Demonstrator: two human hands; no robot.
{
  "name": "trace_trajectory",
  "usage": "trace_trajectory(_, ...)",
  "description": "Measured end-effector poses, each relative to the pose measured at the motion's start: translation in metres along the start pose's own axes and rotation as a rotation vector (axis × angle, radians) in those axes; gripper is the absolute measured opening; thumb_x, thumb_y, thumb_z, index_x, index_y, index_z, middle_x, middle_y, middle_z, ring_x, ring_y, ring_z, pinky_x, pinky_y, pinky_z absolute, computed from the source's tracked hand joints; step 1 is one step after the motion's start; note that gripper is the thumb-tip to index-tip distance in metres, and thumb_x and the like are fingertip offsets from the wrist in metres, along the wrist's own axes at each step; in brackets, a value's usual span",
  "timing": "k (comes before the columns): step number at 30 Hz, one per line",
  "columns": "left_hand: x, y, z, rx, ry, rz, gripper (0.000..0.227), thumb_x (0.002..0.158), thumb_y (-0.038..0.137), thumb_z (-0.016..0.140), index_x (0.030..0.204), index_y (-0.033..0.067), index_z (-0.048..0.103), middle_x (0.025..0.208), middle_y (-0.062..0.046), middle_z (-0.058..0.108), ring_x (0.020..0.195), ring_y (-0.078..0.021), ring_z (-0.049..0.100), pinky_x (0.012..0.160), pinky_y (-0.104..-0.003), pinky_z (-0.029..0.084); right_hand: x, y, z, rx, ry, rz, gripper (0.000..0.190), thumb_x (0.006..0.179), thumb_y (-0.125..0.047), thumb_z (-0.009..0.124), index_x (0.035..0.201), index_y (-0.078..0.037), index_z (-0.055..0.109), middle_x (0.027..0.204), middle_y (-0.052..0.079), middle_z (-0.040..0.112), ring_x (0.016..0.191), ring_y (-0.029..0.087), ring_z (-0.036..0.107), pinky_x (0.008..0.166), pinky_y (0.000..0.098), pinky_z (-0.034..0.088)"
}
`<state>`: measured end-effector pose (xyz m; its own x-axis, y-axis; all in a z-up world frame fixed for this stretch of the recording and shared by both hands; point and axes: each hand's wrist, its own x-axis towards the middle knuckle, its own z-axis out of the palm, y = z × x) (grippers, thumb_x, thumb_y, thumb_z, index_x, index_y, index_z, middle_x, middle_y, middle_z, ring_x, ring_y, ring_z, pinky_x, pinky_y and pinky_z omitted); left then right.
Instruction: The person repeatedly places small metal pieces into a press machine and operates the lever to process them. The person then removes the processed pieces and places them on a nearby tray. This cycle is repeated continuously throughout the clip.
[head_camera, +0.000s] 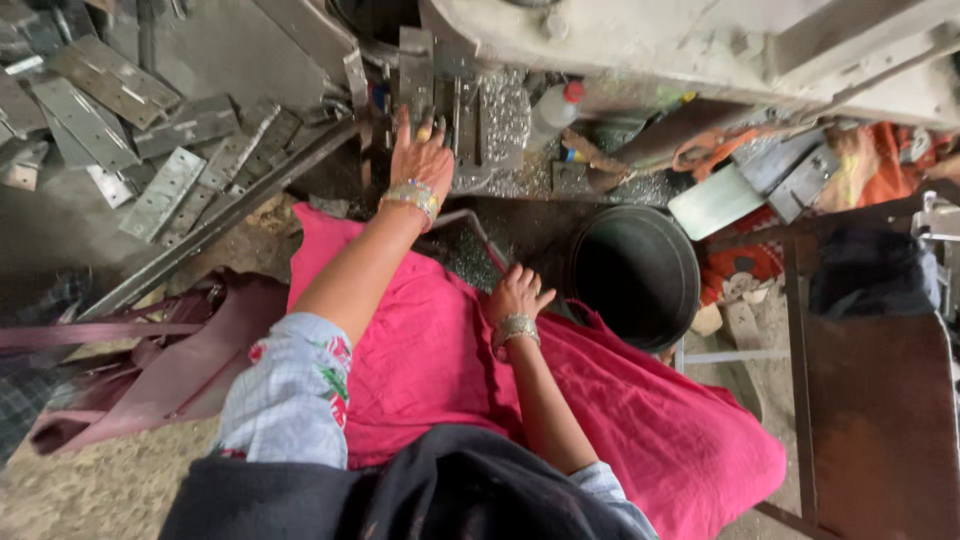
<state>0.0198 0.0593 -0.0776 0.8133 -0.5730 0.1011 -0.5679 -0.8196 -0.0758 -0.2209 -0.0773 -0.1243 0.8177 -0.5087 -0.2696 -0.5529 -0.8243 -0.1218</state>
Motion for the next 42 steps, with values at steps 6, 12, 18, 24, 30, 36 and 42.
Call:
trace_trajectory(6, 0.015, 0.015, -0.012, 0.125, -0.098, 0.025, 0.042, 0.104, 0.025, 0.042, 0.109, 0.0101, 0.081, 0.133, -0.014, 0.069, 0.145, -0.0313, 0.045, 0.122, -0.063, 0.002, 0.001, 0.008, 0.008, -0.022, 0.023, -0.052, 0.075, 0.087, -0.045, 0.065, 0.148, -0.009, 0.040, 0.146, 0.017, 0.047, 0.145, 0.038, 0.037, 0.116, 0.0734, 0.011)
trace_trajectory(12, 0.003, 0.023, -0.022, 0.066, -0.049, -0.063, 0.034, 0.097, 0.022, 0.049, 0.108, 0.0117, 0.080, 0.141, -0.014, 0.064, 0.144, -0.0298, 0.043, 0.122, -0.064, 0.000, 0.017, 0.017, 0.051, 0.074, -0.191, 0.089, 0.075, 0.091, -0.046, 0.064, 0.152, -0.012, 0.036, 0.149, 0.020, 0.046, 0.143, 0.040, 0.038, 0.116, 0.0766, 0.007)
trace_trajectory(18, 0.028, 0.025, -0.026, -0.038, -0.139, -0.148, 0.034, 0.101, 0.021, 0.048, 0.111, 0.0118, 0.079, 0.147, -0.011, 0.058, 0.149, -0.0293, 0.037, 0.121, -0.065, 0.002, 0.008, -0.001, 0.007, -0.031, -0.023, -0.057, 0.095, 0.085, -0.065, 0.069, 0.152, -0.005, 0.036, 0.146, 0.016, 0.051, 0.142, 0.036, 0.046, 0.125, 0.0633, 0.018)
trace_trajectory(24, 0.037, 0.021, -0.029, -0.023, -0.111, -0.171, 0.033, 0.097, 0.021, 0.049, 0.114, 0.0125, 0.076, 0.151, -0.010, 0.053, 0.147, -0.0301, 0.035, 0.116, -0.067, 0.004, 0.004, -0.016, -0.009, 0.106, -0.171, 0.005, 0.099, 0.080, -0.056, 0.073, 0.158, -0.017, 0.027, 0.149, 0.016, 0.043, 0.140, 0.041, 0.037, 0.108, 0.0697, 0.015)
trace_trajectory(30, 0.056, 0.001, -0.029, 0.050, -0.273, -0.127, 0.035, 0.108, 0.025, 0.045, 0.125, 0.0162, 0.075, 0.154, -0.005, 0.054, 0.153, -0.0302, 0.034, 0.125, -0.065, 0.001, 0.005, -0.008, -0.012, -0.034, -0.052, -0.092, 0.097, 0.087, -0.061, 0.071, 0.158, -0.011, 0.028, 0.137, 0.017, 0.052, 0.129, 0.037, 0.051, 0.117, 0.0574, 0.030)
trace_trajectory(36, 0.075, -0.007, -0.030, 0.117, -0.175, -0.119, 0.036, 0.099, 0.026, 0.052, 0.129, 0.0159, 0.070, 0.153, -0.006, 0.052, 0.150, -0.0316, 0.029, 0.117, -0.069, 0.003, 0.004, -0.005, 0.007, -0.003, 0.028, -0.115, 0.095, 0.082, -0.036, 0.076, 0.161, -0.019, 0.026, 0.134, 0.013, 0.053, 0.129, 0.036, 0.051, 0.111, 0.0601, 0.031)
trace_trajectory(42, 0.070, 0.001, -0.038, 0.111, -0.214, -0.142, 0.038, 0.097, 0.026, 0.057, 0.132, 0.0152, 0.069, 0.157, -0.006, 0.047, 0.153, -0.0317, 0.026, 0.118, -0.068, 0.002, -0.005, -0.009, -0.008, 0.094, -0.041, -0.089, 0.101, 0.078, -0.038, 0.081, 0.158, -0.018, 0.023, 0.137, 0.015, 0.050, 0.129, 0.038, 0.048, 0.107, 0.0623, 0.031)
